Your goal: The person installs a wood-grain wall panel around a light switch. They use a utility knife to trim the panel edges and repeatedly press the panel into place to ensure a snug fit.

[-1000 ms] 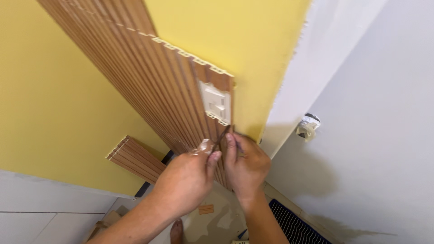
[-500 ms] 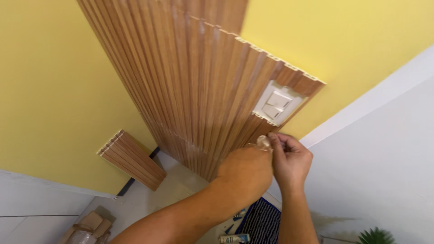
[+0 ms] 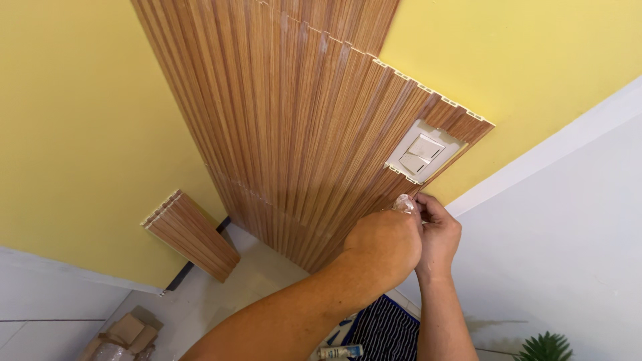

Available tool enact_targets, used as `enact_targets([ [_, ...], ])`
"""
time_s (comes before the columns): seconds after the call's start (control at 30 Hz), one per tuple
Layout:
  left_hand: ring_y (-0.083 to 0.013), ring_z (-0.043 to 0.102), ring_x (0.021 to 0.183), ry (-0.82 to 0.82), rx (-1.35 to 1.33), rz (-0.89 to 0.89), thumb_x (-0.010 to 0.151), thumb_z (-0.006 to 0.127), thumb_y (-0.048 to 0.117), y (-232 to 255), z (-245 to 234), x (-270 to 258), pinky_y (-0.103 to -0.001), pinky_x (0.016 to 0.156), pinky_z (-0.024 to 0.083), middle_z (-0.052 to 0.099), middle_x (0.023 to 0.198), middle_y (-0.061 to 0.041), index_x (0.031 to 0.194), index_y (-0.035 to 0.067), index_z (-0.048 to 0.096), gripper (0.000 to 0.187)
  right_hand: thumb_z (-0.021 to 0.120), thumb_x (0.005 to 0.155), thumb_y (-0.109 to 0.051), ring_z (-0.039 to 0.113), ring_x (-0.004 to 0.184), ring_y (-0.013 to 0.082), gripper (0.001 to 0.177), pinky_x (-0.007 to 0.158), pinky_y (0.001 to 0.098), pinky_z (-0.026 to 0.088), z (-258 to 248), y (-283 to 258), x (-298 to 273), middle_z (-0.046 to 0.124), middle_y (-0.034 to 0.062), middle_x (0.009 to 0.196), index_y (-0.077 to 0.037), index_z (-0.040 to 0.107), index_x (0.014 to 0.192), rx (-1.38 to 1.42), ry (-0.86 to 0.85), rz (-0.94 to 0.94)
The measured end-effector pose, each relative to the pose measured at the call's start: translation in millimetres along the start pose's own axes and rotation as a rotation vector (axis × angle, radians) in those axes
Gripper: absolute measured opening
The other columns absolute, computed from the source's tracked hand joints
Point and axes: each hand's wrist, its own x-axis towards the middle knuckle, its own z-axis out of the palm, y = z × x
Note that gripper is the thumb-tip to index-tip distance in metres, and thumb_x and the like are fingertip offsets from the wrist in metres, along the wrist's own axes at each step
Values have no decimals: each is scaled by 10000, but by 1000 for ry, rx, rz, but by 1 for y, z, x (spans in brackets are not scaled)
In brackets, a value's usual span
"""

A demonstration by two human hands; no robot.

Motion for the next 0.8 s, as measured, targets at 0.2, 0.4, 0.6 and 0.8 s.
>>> enact_targets([
  [0.2,-411,729,839,-1,40,-75,1055,380,237,3,4,2,-527,727,586,731,924,-235,987,-29,673,402,782,933,-118,659,730,97,192,670,259,551,1,4,-2,742,42,850,8,743,1073,15,14,-79],
  [0.4,-384,739,893,-49,85,-67,975,467,143,-1,9,4,-499,745,601,737,981,-233,1047,-33,662,273,795,893,-64,698,761,108,181,714,256,567,6,10,-3,743,54,862,-9,723,1050,1,59,-148],
  [0.6,-365,744,915,-71,143,-66,929,526,116,4,9,5,-476,773,605,740,1001,-225,1035,-20,690,238,789,837,-13,707,772,122,226,693,263,559,7,9,-3,745,46,851,-36,728,1053,-39,60,-130],
  [0.8,-359,743,910,-66,154,-70,935,522,113,-1,16,9,-468,768,607,739,1001,-217,1000,-7,710,232,790,831,-24,720,811,129,257,627,280,567,8,11,-3,745,43,893,-47,720,1077,-55,49,-101],
])
